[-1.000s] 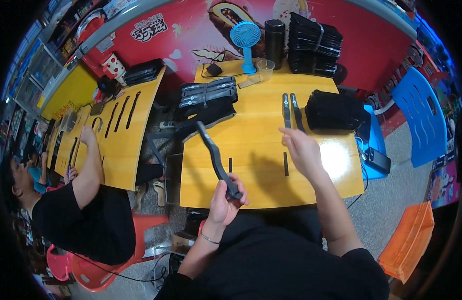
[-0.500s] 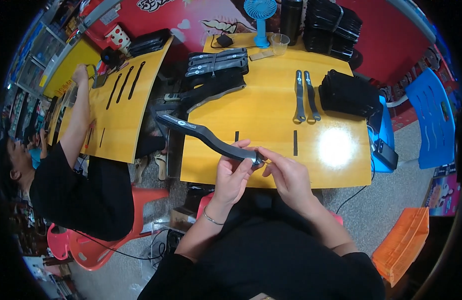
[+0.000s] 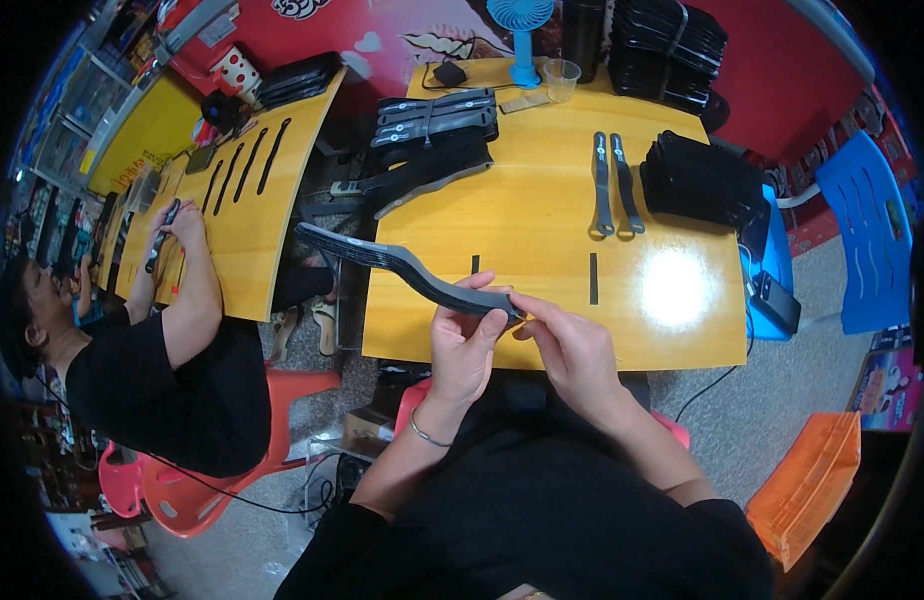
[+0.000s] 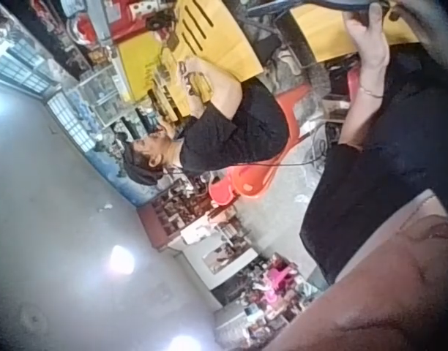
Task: The recorder is assembling velcro storage straps by attaching plastic components and threading the straps.
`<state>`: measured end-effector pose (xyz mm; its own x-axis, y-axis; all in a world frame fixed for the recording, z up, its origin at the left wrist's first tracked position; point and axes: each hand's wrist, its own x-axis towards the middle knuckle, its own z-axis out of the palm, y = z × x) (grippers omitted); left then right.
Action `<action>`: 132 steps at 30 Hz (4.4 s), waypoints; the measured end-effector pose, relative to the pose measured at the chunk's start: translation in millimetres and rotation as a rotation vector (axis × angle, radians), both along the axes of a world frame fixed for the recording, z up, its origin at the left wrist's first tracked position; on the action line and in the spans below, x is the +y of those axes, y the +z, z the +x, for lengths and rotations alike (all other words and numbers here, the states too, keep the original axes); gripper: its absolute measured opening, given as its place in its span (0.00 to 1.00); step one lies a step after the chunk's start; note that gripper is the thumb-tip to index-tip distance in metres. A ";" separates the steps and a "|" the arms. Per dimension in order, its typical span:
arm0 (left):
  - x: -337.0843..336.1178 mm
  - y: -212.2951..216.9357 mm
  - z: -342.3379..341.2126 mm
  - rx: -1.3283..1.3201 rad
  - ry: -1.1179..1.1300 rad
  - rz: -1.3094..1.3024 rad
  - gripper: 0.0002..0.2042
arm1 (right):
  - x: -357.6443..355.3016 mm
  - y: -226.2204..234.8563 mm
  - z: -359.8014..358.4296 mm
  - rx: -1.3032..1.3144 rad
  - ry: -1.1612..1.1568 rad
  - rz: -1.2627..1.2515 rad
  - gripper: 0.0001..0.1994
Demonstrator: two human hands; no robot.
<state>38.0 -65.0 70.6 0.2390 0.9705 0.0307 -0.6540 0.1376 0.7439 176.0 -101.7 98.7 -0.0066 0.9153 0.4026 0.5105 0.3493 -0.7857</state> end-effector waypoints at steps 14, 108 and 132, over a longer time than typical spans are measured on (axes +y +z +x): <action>2.0 1.7 -1.8 0.272 0.072 0.166 0.26 | 4.0 -1.3 1.9 0.063 -0.004 -0.039 0.10; -6.1 -4.5 -33.2 0.294 -0.475 -0.142 0.18 | -86.5 170.3 325.0 0.115 -0.916 0.455 0.29; -21.7 28.0 -10.3 -0.146 -0.292 -0.174 0.14 | 1.0 38.0 30.1 -0.233 0.205 0.295 0.19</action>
